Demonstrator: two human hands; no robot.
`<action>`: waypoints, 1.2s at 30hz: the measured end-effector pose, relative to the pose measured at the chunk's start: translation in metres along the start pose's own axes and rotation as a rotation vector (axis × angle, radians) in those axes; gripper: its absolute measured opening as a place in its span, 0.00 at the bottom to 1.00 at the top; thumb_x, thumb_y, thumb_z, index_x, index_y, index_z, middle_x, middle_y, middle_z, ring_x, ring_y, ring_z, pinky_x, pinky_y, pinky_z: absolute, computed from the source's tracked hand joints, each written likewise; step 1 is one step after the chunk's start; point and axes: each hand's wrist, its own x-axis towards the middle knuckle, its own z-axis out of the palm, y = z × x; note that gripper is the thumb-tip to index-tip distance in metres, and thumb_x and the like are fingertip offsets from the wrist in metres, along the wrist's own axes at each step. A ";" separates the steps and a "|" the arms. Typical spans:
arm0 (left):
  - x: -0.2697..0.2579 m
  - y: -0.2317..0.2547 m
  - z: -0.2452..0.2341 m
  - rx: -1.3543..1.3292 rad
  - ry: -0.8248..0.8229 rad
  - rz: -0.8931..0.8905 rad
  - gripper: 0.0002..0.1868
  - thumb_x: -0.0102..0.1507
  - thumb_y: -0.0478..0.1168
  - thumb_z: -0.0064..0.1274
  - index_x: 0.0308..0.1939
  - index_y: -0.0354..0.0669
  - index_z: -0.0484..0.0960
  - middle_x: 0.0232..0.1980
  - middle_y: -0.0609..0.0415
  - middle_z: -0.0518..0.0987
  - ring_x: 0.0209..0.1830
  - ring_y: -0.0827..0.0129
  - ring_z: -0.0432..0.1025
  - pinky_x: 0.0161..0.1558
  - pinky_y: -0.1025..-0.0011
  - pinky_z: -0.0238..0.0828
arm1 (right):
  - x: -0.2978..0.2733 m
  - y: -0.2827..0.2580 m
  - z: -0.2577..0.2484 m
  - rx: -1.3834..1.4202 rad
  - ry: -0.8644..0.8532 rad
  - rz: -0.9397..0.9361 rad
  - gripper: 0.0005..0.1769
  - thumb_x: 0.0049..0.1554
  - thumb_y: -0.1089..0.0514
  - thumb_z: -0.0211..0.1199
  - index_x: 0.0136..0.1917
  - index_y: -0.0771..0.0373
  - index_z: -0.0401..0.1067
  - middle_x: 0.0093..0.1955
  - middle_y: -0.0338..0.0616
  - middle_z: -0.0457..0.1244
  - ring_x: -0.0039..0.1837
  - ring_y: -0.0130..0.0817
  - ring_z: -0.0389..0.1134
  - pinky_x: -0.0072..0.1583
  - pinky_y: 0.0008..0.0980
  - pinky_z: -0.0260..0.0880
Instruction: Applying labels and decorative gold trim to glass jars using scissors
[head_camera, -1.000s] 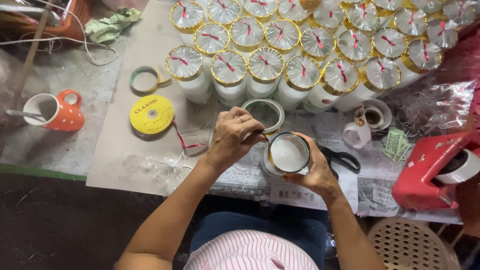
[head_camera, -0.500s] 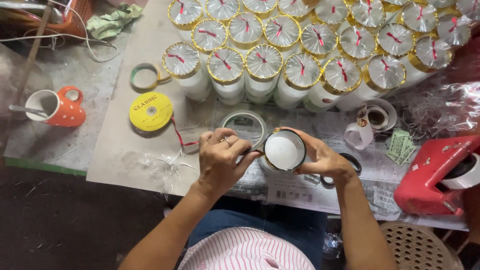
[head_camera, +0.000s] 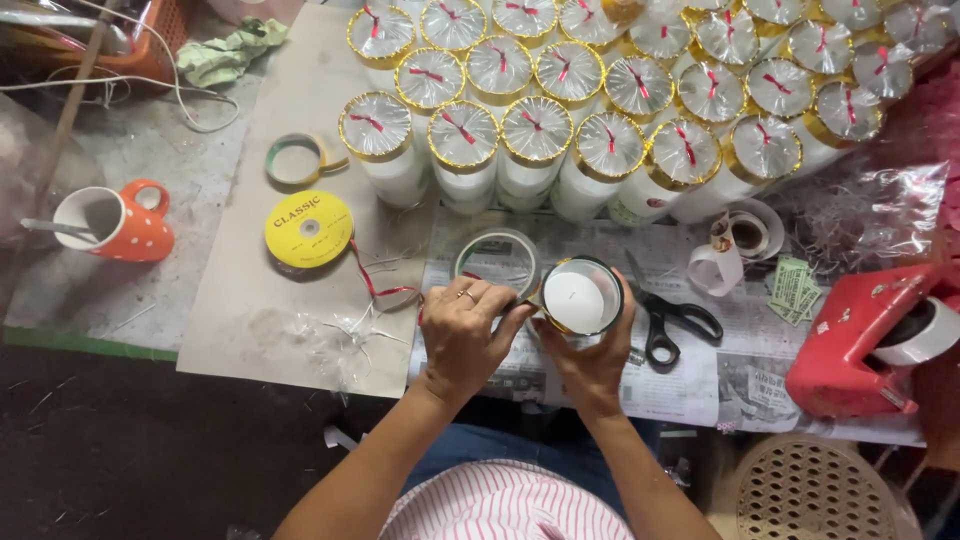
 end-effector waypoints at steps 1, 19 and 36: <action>0.005 -0.007 -0.005 -0.003 0.004 -0.001 0.08 0.61 0.50 0.62 0.34 0.56 0.81 0.24 0.65 0.75 0.34 0.69 0.74 0.38 0.69 0.63 | 0.003 0.003 -0.005 -0.003 0.000 -0.003 0.61 0.37 0.61 0.85 0.77 0.68 0.55 0.69 0.58 0.57 0.73 0.46 0.61 0.75 0.44 0.56; 0.045 -0.045 0.034 -0.207 -0.032 0.100 0.08 0.61 0.52 0.64 0.37 0.61 0.82 0.30 0.69 0.78 0.44 0.72 0.74 0.47 0.72 0.65 | 0.042 -0.005 -0.050 -0.060 -0.438 -0.056 0.60 0.32 0.54 0.84 0.74 0.66 0.61 0.66 0.57 0.64 0.70 0.52 0.65 0.72 0.49 0.59; 0.032 -0.032 0.027 -0.297 -0.186 -0.026 0.06 0.60 0.46 0.66 0.34 0.57 0.83 0.26 0.64 0.78 0.37 0.69 0.75 0.40 0.74 0.74 | 0.069 0.073 -0.158 -0.577 -0.446 0.035 0.23 0.51 0.61 0.72 0.61 0.57 0.77 0.55 0.47 0.68 0.59 0.48 0.71 0.59 0.41 0.72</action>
